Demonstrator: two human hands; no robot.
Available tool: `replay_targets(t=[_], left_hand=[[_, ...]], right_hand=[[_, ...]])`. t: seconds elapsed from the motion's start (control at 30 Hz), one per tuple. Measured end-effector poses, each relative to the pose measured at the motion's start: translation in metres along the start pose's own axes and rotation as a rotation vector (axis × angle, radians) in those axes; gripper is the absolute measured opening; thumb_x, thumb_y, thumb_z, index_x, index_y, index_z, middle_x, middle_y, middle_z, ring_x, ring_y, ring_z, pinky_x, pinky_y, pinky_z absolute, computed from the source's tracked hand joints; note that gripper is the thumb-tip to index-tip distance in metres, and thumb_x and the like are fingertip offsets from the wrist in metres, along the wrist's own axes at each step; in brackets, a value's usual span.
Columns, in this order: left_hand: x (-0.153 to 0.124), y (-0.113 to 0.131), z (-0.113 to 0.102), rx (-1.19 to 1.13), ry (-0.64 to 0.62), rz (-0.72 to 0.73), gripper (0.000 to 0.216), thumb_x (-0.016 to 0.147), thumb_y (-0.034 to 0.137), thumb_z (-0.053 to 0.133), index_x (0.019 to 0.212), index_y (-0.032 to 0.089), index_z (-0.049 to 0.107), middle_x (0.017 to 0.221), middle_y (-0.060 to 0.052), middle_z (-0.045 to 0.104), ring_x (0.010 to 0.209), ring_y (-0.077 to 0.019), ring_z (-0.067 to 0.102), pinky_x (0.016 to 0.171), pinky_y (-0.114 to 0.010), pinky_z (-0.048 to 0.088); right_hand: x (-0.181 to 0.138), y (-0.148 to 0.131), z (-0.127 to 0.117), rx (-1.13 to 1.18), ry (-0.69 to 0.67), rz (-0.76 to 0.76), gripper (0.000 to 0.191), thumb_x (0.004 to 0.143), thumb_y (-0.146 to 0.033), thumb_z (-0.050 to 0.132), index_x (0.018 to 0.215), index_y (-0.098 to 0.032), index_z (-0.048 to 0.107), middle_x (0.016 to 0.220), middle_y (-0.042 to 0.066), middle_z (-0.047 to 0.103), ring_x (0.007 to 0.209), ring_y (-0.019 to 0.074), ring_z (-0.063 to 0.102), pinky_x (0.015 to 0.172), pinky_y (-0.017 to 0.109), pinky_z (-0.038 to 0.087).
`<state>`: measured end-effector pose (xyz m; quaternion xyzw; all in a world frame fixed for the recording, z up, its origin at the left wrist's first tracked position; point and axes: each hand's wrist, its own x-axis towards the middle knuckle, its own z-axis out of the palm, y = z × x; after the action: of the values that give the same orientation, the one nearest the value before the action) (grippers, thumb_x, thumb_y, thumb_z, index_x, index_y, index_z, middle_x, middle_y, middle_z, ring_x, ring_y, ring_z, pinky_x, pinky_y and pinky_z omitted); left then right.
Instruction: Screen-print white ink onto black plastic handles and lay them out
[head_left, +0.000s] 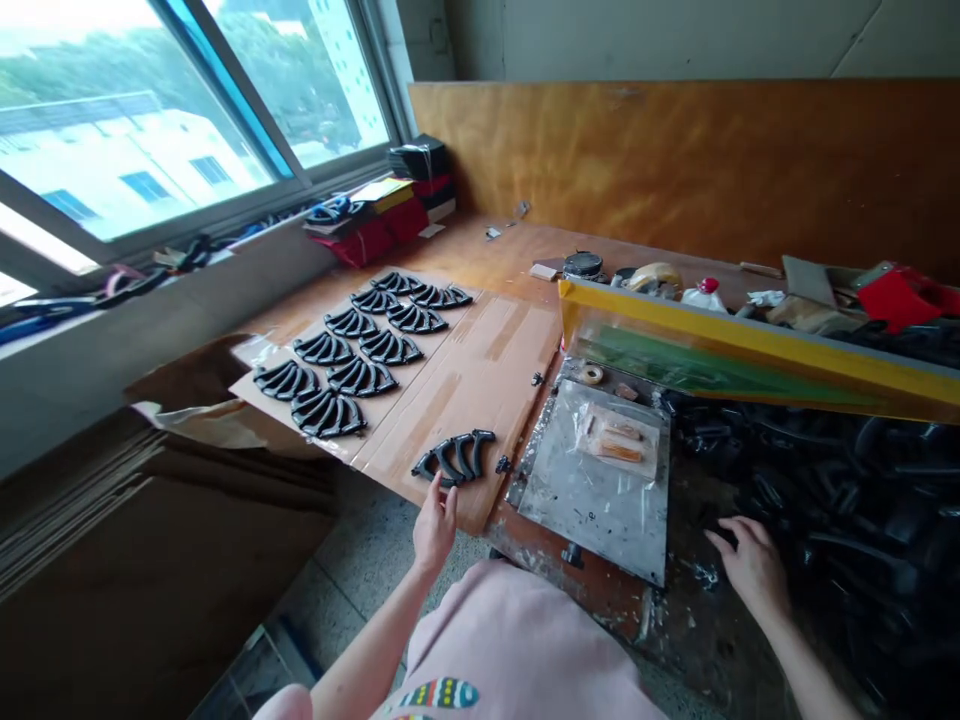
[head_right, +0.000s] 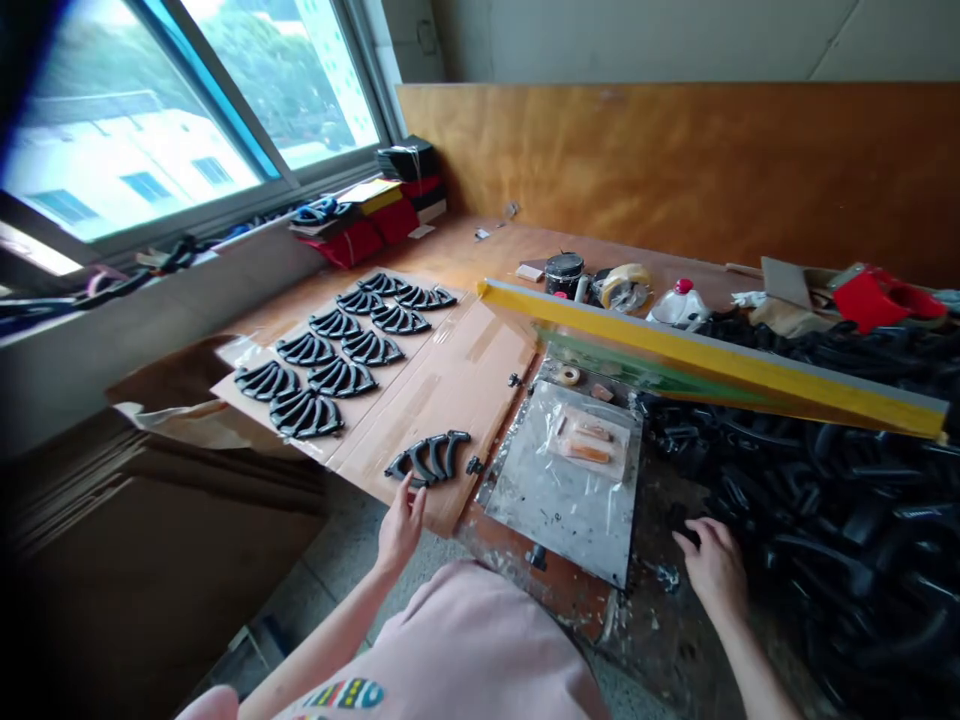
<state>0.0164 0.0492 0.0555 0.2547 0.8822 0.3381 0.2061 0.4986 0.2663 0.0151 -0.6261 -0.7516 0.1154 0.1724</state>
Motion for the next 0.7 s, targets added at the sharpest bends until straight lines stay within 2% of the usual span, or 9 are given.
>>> replay_targets(t=[0.07,0.1,0.17,0.23,0.33,0.4,0.47,0.57,0.7], left_hand=[[0.006,-0.006,-0.004,0.009,0.026,-0.066,0.061,0.085,0.046,0.049,0.137,0.015,0.044,0.089,-0.009,0.069,0.083,-0.0264,0.065,0.074,-0.033,0.044],[0.007,-0.007,-0.005,-0.001,0.007,-0.056,0.058,0.085,0.046,0.050,0.135,0.015,0.048,0.089,-0.010,0.069,0.085,-0.0271,0.066,0.076,-0.034,0.044],[0.004,-0.005,-0.006,-0.040,-0.065,0.030,0.045,0.086,0.045,0.049,0.121,0.019,0.060,0.095,-0.011,0.071,0.093,-0.0265,0.065,0.082,-0.033,0.044],[-0.004,0.005,-0.004,-0.081,-0.161,0.148,0.035,0.086,0.046,0.049,0.102,0.023,0.069,0.099,-0.009,0.071,0.094,-0.0239,0.064,0.084,-0.030,0.044],[-0.016,0.026,0.003,-0.103,-0.256,0.240,0.037,0.086,0.051,0.047,0.081,0.022,0.070,0.078,-0.005,0.069,0.073,-0.0193,0.060,0.072,-0.026,0.044],[-0.018,0.043,0.009,-0.134,-0.295,0.268,0.041,0.086,0.053,0.047,0.075,0.020,0.068,0.067,-0.002,0.063,0.066,-0.0173,0.055,0.067,-0.025,0.042],[-0.017,0.059,0.015,-0.189,-0.328,0.278,0.041,0.085,0.055,0.048,0.076,0.020,0.067,0.066,-0.002,0.061,0.067,-0.0172,0.054,0.066,-0.024,0.041],[-0.011,0.081,0.023,-0.256,-0.389,0.315,0.039,0.084,0.054,0.050,0.083,0.020,0.069,0.073,-0.002,0.064,0.072,-0.0180,0.056,0.067,-0.023,0.042],[-0.001,0.105,0.026,-0.259,-0.401,0.418,0.037,0.086,0.050,0.049,0.082,0.020,0.070,0.068,-0.001,0.061,0.066,-0.0158,0.054,0.063,-0.022,0.040]], right_hand=[[0.012,-0.002,-0.005,0.083,0.018,0.214,0.043,0.071,-0.058,0.048,0.088,-0.020,0.060,0.093,0.016,0.063,0.081,0.0327,0.060,0.072,0.047,0.049],[0.019,-0.006,-0.008,0.120,0.017,0.291,0.048,0.071,-0.061,0.048,0.091,-0.019,0.060,0.090,0.015,0.064,0.077,0.0320,0.061,0.069,0.046,0.050],[0.032,-0.024,-0.013,0.176,0.027,0.320,0.053,0.073,-0.064,0.048,0.097,-0.019,0.060,0.089,0.015,0.067,0.075,0.0309,0.062,0.067,0.043,0.049],[0.042,-0.056,-0.015,0.197,0.060,0.187,0.054,0.076,-0.064,0.046,0.101,-0.018,0.061,0.095,0.015,0.067,0.081,0.0308,0.062,0.072,0.043,0.049],[0.053,-0.123,-0.012,0.195,0.087,-0.128,0.047,0.086,-0.056,0.043,0.105,-0.017,0.063,0.100,0.015,0.066,0.091,0.0290,0.061,0.082,0.042,0.047],[0.061,-0.165,-0.006,0.191,0.049,-0.318,0.035,0.091,-0.043,0.045,0.106,-0.019,0.064,0.101,0.014,0.066,0.096,0.0264,0.059,0.087,0.039,0.045],[0.072,-0.197,0.003,0.154,-0.019,-0.425,0.025,0.092,-0.031,0.047,0.105,-0.020,0.066,0.104,0.011,0.067,0.101,0.0255,0.056,0.090,0.038,0.042],[0.085,-0.218,0.012,0.052,-0.095,-0.435,0.021,0.090,-0.022,0.051,0.103,-0.021,0.067,0.104,0.009,0.066,0.102,0.0251,0.054,0.090,0.038,0.040],[0.088,-0.218,0.010,-0.043,-0.112,-0.426,0.023,0.092,-0.020,0.048,0.100,-0.022,0.069,0.101,0.007,0.065,0.101,0.0239,0.052,0.085,0.035,0.040]])
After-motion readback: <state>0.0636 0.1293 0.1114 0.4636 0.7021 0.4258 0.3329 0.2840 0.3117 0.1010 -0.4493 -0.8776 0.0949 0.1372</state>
